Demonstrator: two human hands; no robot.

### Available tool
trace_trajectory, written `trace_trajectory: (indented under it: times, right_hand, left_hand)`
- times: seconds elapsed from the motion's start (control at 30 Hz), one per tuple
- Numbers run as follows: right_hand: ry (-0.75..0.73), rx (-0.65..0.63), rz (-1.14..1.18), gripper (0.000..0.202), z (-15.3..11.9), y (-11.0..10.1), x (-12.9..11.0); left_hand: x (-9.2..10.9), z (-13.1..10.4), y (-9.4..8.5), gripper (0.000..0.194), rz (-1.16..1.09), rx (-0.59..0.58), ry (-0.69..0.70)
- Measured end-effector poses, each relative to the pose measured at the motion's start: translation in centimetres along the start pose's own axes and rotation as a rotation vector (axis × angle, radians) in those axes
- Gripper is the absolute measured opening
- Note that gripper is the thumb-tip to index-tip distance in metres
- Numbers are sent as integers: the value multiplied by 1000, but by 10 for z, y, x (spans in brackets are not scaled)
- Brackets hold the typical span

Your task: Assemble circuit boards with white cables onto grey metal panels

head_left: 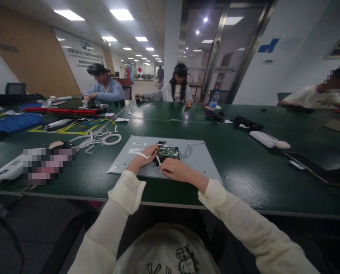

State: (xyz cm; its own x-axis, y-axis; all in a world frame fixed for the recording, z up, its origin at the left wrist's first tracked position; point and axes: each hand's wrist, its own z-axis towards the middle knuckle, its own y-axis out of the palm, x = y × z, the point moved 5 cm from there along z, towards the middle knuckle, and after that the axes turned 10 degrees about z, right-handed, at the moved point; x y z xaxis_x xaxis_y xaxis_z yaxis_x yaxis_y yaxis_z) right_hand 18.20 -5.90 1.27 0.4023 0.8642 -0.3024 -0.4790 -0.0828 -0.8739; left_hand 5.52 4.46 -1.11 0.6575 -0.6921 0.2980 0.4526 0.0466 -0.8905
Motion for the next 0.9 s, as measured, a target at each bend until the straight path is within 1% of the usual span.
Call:
trace_trajectory:
  times: [0.13, 0.3, 0.5, 0.63, 0.77, 0.83, 0.9]
  right_hand:
    - [47, 48, 154, 11, -2, -4, 1]
    - [83, 63, 207, 7, -2, -6, 0]
    - [85, 70, 162, 12, -1, -5, 0]
    - [90, 75, 121, 12, -1, -4, 1]
    - [95, 92, 71, 11, -1, -6, -1]
    - [97, 92, 60, 11, -1, -7, -2]
    - [102, 90, 59, 12, -1, -8, -2]
  left_hand:
    - [-4, 1, 2, 11, -20, 1, -15]
    - [-12, 3, 4, 12, -33, 24, -56]
    - [-15, 5, 6, 7, -59, 41, -83]
    - [-18, 7, 7, 8, -64, 39, -107]
    - [-18, 7, 4, 8, -90, 46, -135]
    - [-18, 6, 1, 7, -146, 19, -141]
    - [-19, 5, 0, 8, -231, -36, -143]
